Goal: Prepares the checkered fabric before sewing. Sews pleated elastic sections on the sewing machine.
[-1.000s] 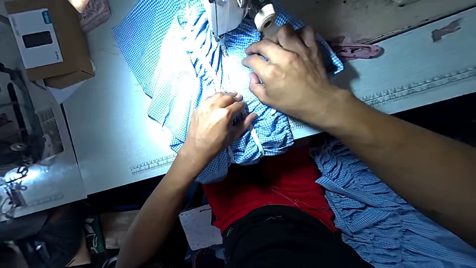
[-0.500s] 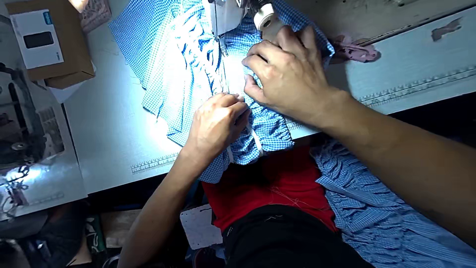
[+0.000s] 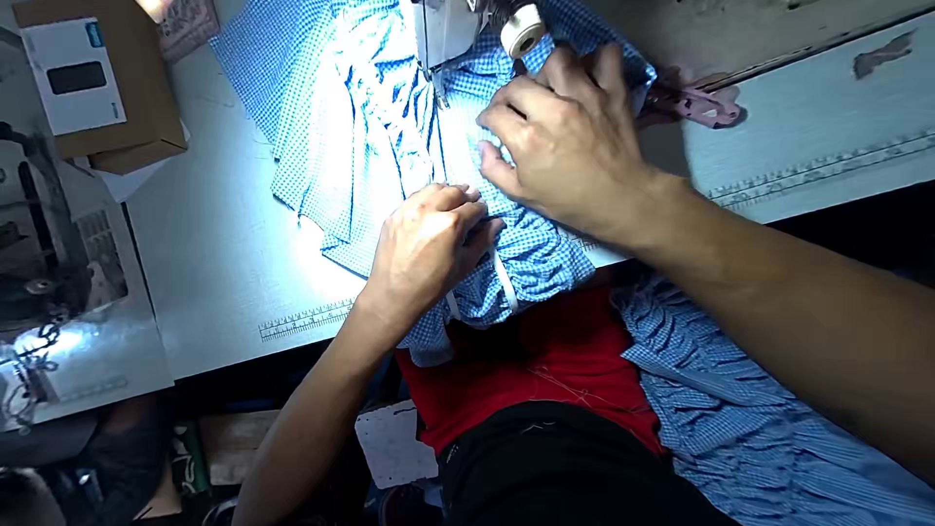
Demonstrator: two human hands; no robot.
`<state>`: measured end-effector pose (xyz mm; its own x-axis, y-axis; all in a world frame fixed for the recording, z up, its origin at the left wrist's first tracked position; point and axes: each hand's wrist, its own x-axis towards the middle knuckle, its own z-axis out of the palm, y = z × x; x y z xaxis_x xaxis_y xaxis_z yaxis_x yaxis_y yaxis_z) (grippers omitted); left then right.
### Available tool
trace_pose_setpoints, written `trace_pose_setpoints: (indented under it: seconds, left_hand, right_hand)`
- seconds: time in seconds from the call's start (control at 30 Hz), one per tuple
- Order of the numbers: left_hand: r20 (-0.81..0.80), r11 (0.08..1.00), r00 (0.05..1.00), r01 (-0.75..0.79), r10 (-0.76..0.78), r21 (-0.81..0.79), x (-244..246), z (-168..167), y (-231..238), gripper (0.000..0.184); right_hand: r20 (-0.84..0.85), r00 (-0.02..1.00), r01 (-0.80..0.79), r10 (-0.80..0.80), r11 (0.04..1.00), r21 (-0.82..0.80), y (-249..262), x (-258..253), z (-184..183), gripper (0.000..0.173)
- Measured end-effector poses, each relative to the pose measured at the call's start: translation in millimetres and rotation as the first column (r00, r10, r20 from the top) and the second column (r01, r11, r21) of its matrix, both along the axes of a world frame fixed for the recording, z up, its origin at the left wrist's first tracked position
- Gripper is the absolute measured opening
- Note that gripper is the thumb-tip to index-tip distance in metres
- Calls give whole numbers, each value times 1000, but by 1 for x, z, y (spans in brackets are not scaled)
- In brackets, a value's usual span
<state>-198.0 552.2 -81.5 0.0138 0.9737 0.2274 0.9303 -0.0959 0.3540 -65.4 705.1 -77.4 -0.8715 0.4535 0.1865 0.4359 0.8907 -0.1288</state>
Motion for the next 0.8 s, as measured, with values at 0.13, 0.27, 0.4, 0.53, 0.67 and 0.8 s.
trace_pose_setpoints:
  seconds: [0.13,0.27,0.4,0.53,0.67,0.8]
  left_hand:
    - [24,1000,999,22,-22,10,-2,0,-1,31]
    - [26,999,999,37,-37,6,-3,0,-2,34]
    - [31,999,999,41,-41,-12,-4,0,-2,37]
    - [31,999,999,40,-40,0,-6,-1,-1,35]
    - [39,998,998,54,-54,12,-6,-1,-1,31]
    - [39,999,998,44,-45,18,-5,-1,0,28]
  right_hand:
    - [6,1000,-18,18,1000,-11,-3,1,2,33]
    - [-35,999,-28,28,1000,7,0,1,-1,33]
    - [-23,999,-36,36,999,-7,-1,2,2,30]
    - [-18,1000,-15,14,1000,-6,2,2,0,36]
    - [-31,999,-40,40,999,-4,-1,1,2,28]
    - [-33,999,-23,22,999,-24,-1,1,-1,34]
